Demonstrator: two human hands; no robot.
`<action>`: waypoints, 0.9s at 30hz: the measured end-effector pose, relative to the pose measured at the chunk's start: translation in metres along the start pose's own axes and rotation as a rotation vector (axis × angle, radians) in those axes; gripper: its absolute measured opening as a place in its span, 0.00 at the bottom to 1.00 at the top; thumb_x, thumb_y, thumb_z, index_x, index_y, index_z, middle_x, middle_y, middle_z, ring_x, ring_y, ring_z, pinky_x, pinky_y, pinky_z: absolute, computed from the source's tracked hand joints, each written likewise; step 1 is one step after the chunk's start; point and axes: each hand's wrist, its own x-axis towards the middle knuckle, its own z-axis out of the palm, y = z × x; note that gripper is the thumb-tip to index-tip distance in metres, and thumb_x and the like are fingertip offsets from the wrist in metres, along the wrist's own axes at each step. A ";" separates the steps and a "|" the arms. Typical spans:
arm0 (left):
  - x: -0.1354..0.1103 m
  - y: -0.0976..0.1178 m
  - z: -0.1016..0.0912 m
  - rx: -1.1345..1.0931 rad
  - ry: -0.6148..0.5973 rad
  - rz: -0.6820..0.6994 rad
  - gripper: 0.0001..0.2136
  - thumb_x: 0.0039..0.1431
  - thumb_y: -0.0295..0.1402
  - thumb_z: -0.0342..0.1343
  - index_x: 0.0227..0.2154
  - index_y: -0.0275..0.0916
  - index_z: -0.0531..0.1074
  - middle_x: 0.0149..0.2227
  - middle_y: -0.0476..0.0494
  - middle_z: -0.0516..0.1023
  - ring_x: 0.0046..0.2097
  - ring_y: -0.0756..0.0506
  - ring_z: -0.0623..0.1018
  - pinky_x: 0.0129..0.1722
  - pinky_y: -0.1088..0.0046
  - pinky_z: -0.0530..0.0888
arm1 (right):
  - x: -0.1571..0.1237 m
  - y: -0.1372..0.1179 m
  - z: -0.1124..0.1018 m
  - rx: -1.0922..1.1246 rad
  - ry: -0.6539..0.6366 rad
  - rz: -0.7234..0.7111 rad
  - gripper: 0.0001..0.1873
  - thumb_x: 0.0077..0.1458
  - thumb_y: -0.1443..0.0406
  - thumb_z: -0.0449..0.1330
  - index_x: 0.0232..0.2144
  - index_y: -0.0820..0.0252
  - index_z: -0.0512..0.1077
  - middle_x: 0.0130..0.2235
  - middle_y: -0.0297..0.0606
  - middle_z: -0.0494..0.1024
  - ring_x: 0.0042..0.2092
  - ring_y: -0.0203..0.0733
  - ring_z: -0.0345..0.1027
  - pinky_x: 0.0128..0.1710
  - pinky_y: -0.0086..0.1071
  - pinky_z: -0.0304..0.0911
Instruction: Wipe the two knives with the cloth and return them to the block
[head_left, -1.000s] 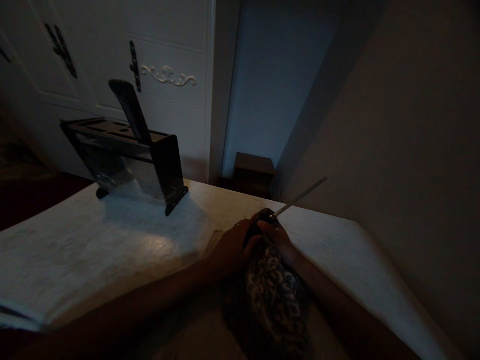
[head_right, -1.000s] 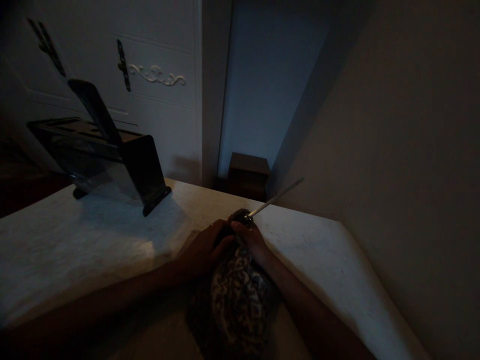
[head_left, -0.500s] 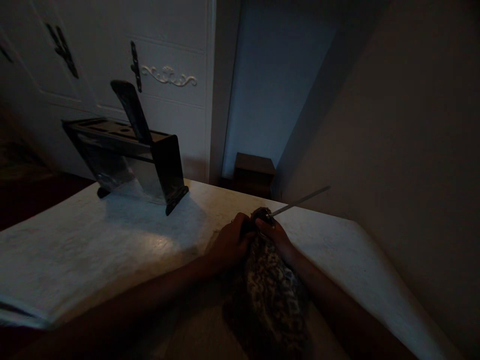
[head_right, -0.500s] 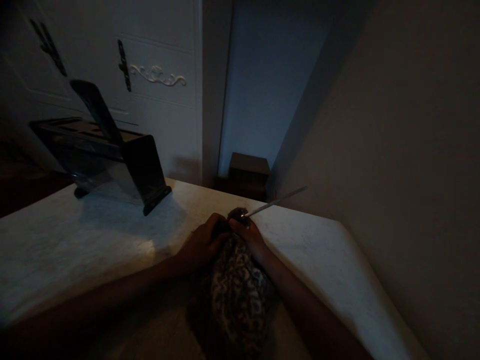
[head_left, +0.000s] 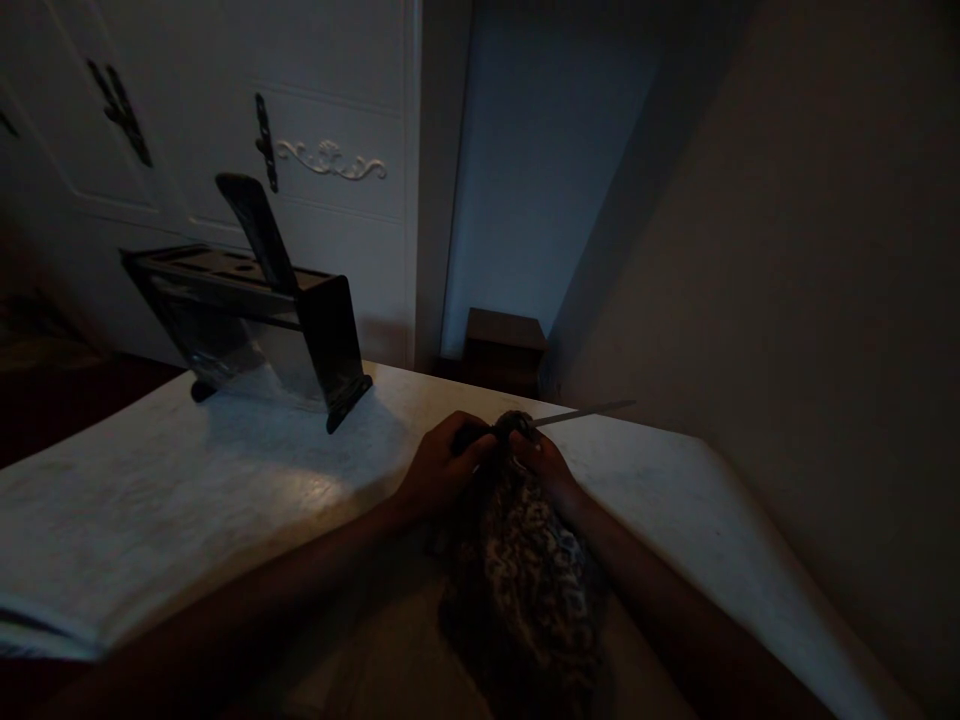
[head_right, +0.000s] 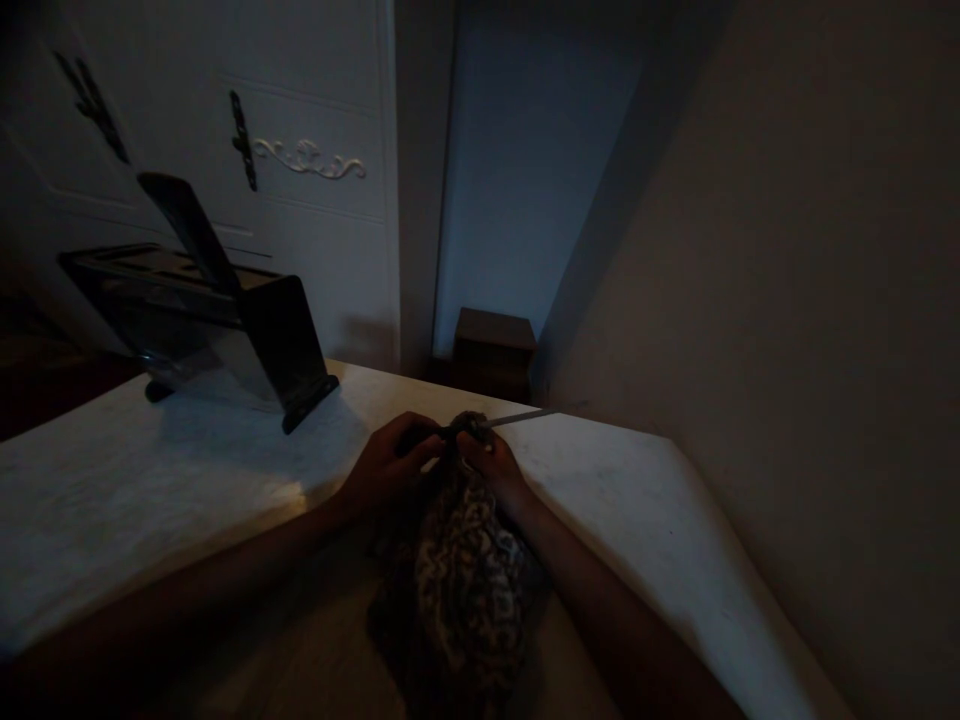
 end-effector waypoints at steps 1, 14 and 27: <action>0.001 0.001 -0.001 -0.027 0.005 -0.023 0.13 0.56 0.42 0.56 0.37 0.36 0.71 0.31 0.46 0.76 0.30 0.48 0.74 0.29 0.74 0.71 | 0.000 -0.001 0.000 -0.007 -0.013 -0.008 0.30 0.38 0.44 0.69 0.35 0.61 0.72 0.31 0.38 0.79 0.32 0.44 0.73 0.35 0.33 0.68; 0.010 0.014 -0.024 -0.348 0.012 -0.083 0.20 0.46 0.44 0.65 0.32 0.33 0.69 0.29 0.42 0.79 0.23 0.45 0.79 0.19 0.73 0.74 | 0.004 0.003 -0.004 -0.097 -0.089 -0.121 0.31 0.40 0.42 0.67 0.34 0.63 0.75 0.34 0.46 0.80 0.35 0.50 0.74 0.36 0.39 0.68; 0.006 0.021 -0.075 -0.572 0.258 -0.015 0.20 0.43 0.39 0.68 0.34 0.32 0.70 0.32 0.40 0.80 0.28 0.43 0.81 0.23 0.74 0.76 | 0.004 -0.001 -0.010 -0.027 -0.078 -0.062 0.34 0.36 0.37 0.64 0.30 0.62 0.76 0.36 0.49 0.80 0.39 0.55 0.74 0.37 0.40 0.69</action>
